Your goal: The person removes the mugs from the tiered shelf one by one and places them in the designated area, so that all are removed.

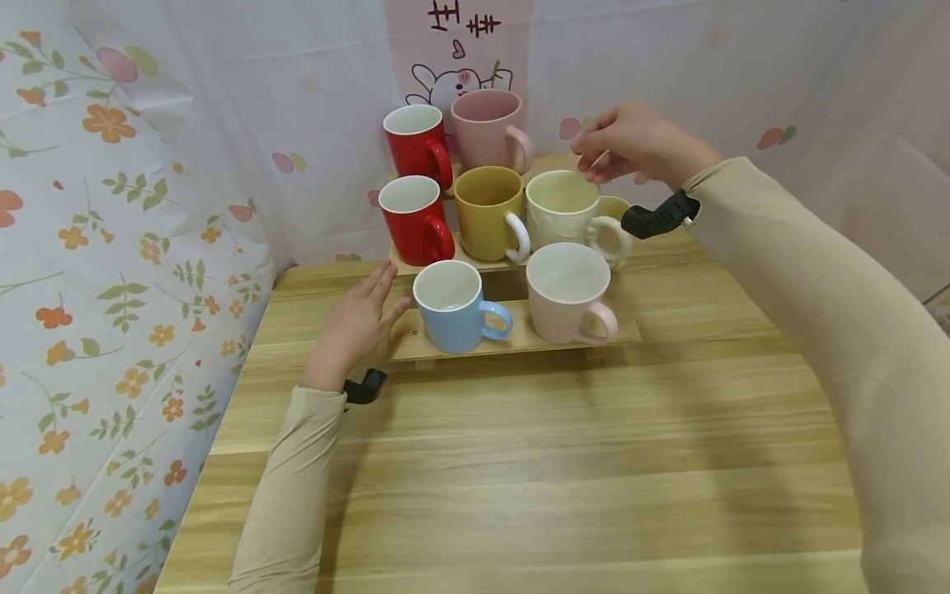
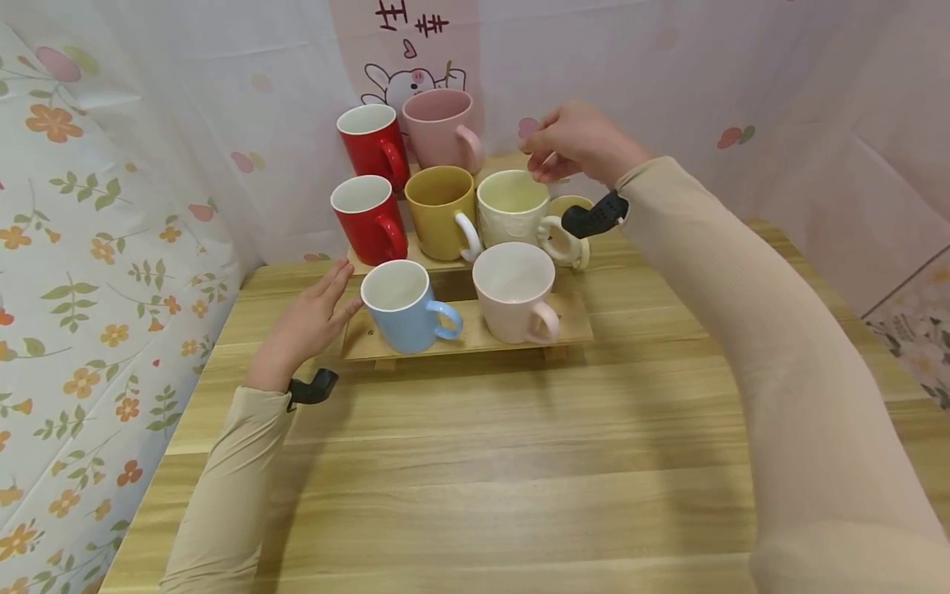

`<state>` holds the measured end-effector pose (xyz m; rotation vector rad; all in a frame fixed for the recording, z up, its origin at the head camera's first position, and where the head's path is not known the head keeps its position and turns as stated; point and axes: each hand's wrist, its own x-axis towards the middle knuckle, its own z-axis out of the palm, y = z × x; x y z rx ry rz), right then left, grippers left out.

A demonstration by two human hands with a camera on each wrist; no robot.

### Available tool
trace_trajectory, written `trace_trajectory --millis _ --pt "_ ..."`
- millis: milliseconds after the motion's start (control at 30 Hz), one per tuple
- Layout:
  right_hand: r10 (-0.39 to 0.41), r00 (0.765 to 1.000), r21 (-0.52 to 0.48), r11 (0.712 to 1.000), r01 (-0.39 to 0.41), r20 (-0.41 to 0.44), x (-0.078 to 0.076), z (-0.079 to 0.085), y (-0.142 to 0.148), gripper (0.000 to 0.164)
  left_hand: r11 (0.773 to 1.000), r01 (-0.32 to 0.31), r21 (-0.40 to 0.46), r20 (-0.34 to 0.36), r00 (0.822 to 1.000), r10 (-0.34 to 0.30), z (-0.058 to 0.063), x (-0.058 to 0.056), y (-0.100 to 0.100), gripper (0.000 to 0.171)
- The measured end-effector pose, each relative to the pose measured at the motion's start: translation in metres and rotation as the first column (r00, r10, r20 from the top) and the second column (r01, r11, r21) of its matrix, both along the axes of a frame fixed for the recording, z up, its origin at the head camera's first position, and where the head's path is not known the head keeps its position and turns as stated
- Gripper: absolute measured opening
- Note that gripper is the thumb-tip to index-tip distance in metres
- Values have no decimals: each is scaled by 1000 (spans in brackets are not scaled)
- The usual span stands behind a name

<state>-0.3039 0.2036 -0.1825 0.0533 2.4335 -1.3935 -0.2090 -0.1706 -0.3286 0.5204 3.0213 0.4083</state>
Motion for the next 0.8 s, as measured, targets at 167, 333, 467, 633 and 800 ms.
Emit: trace_trajectory --millis 167,333,467,633,800 --pt "18 1000 7 1000 -18 -11 -1 2 -16 24 1000 0 -3 5 1000 0 0 -1 -1 71" --pt "23 999 -17 1000 -23 -25 -4 0 -28 20 1000 0 -5 13 1000 0 -1 -1 -2 72" --pt "17 1000 -9 1000 -17 -25 -8 0 -35 23 1000 1 -7 17 1000 -1 -1 -1 -2 72" --pt "11 1000 -30 999 -11 -26 -11 0 -45 30 1000 -2 -4 21 1000 2 -2 1 -3 72" --pt "27 999 -40 999 -29 -48 -12 1 -53 40 1000 -3 5 15 1000 3 -1 1 -3 72"
